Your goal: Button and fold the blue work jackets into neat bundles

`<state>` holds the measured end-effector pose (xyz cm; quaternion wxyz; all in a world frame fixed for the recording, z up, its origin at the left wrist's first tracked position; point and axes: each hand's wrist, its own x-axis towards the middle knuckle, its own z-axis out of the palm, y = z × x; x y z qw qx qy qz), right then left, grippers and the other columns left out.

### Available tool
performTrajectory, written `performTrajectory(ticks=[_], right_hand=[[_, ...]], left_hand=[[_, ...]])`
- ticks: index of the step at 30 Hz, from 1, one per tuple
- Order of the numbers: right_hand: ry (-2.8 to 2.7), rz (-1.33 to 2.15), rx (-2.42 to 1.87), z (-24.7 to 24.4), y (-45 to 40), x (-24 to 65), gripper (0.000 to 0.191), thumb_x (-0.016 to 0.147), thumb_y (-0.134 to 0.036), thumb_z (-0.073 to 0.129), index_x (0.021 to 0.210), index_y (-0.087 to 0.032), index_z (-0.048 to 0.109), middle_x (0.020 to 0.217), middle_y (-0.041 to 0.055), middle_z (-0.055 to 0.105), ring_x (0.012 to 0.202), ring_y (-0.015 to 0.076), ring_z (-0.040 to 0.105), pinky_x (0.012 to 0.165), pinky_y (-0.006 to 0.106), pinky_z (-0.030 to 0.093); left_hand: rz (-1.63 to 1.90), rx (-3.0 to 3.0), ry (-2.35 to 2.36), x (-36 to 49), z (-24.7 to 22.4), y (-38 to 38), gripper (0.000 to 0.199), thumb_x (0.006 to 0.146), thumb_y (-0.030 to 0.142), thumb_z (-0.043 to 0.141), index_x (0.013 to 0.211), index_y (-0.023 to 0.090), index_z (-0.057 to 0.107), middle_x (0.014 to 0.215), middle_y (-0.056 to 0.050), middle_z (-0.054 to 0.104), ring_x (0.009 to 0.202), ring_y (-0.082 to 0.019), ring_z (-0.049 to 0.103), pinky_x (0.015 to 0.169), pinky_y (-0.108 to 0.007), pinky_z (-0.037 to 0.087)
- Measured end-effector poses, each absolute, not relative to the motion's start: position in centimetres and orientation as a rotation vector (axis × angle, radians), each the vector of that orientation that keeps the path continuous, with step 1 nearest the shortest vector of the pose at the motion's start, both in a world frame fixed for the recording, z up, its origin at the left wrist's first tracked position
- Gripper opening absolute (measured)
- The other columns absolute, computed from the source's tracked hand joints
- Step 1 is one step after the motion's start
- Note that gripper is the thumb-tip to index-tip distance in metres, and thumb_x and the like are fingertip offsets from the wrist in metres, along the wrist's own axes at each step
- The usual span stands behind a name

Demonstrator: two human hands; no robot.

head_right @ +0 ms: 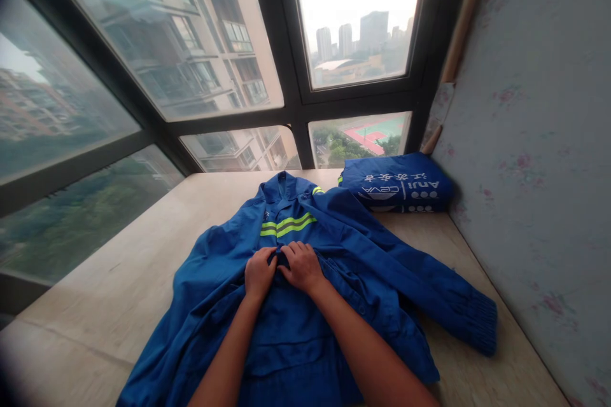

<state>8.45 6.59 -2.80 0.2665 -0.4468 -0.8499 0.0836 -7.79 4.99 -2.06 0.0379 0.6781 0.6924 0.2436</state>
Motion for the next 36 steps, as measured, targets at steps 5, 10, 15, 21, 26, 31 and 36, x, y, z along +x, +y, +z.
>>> performTrajectory(ticks=[5,10,15,21,26,31,36], right_hand=[[-2.302,0.151,-1.196,-3.1,6.6,8.4,0.026,0.096,-0.031,0.055,0.121,-0.024,0.060,0.108,0.0068,0.064,0.099,0.0228,0.054,0.081,0.033,0.036],[-2.231,0.142,-1.286,-3.6,5.9,7.1,0.017,0.099,-0.026,0.049,0.098,-0.021,0.065,0.095,0.0065,0.065,0.091,0.0215,0.054,0.077,0.032,0.036],[-2.159,0.259,-1.290,-3.4,5.1,6.4,0.018,0.098,-0.024,0.049,0.092,-0.019,0.065,0.092,0.0062,0.065,0.087,0.0202,0.056,0.076,0.030,0.038],[-2.007,0.424,-1.356,-3.2,6.4,6.6,0.026,0.101,-0.027,0.043,0.094,-0.019,0.066,0.096,0.0066,0.067,0.093,0.0192,0.060,0.081,0.027,0.041],[-1.959,0.495,-1.517,-2.9,7.7,6.4,0.028,0.102,-0.030,0.042,0.097,-0.019,0.067,0.100,0.0074,0.069,0.094,0.0198,0.062,0.077,0.027,0.042],[-2.088,0.550,-1.500,-2.5,7.4,7.3,0.027,0.100,-0.033,0.045,0.093,-0.022,0.069,0.096,0.0036,0.071,0.089,0.0160,0.064,0.072,0.023,0.041],[-2.162,0.554,-1.516,-2.2,6.7,7.9,0.028,0.101,-0.034,0.044,0.094,-0.023,0.068,0.100,0.0036,0.071,0.090,0.0152,0.065,0.070,0.023,0.041]], left_hand=[[0.848,2.028,2.081,-8.3,-2.5,5.5,0.025,0.090,0.020,0.053,0.107,0.022,0.072,0.106,-0.005,0.074,0.099,-0.020,0.067,0.086,-0.032,0.049],[0.855,2.051,2.068,-7.8,-2.7,5.0,0.024,0.091,0.022,0.053,0.104,0.023,0.073,0.103,-0.005,0.074,0.096,-0.022,0.067,0.082,-0.033,0.047],[0.854,2.075,2.060,-7.4,-2.5,4.7,0.026,0.088,0.015,0.052,0.102,0.022,0.073,0.104,-0.006,0.074,0.098,-0.024,0.065,0.080,-0.034,0.043],[0.825,2.167,1.912,-7.4,-2.4,4.2,0.019,0.089,0.021,0.054,0.089,0.021,0.073,0.091,-0.005,0.073,0.089,-0.023,0.064,0.077,-0.035,0.041],[0.898,2.136,1.783,-7.7,-2.5,3.6,0.015,0.088,0.024,0.058,0.087,0.022,0.073,0.088,-0.005,0.072,0.085,-0.021,0.064,0.077,-0.032,0.044],[1.026,2.020,1.650,-8.3,-2.7,3.8,0.019,0.090,0.028,0.056,0.090,0.022,0.074,0.089,-0.004,0.072,0.084,-0.018,0.066,0.079,-0.030,0.050],[1.094,1.933,1.590,-8.5,-3.0,4.0,0.020,0.089,0.029,0.057,0.090,0.021,0.075,0.090,-0.005,0.073,0.086,-0.019,0.068,0.081,-0.031,0.053]])
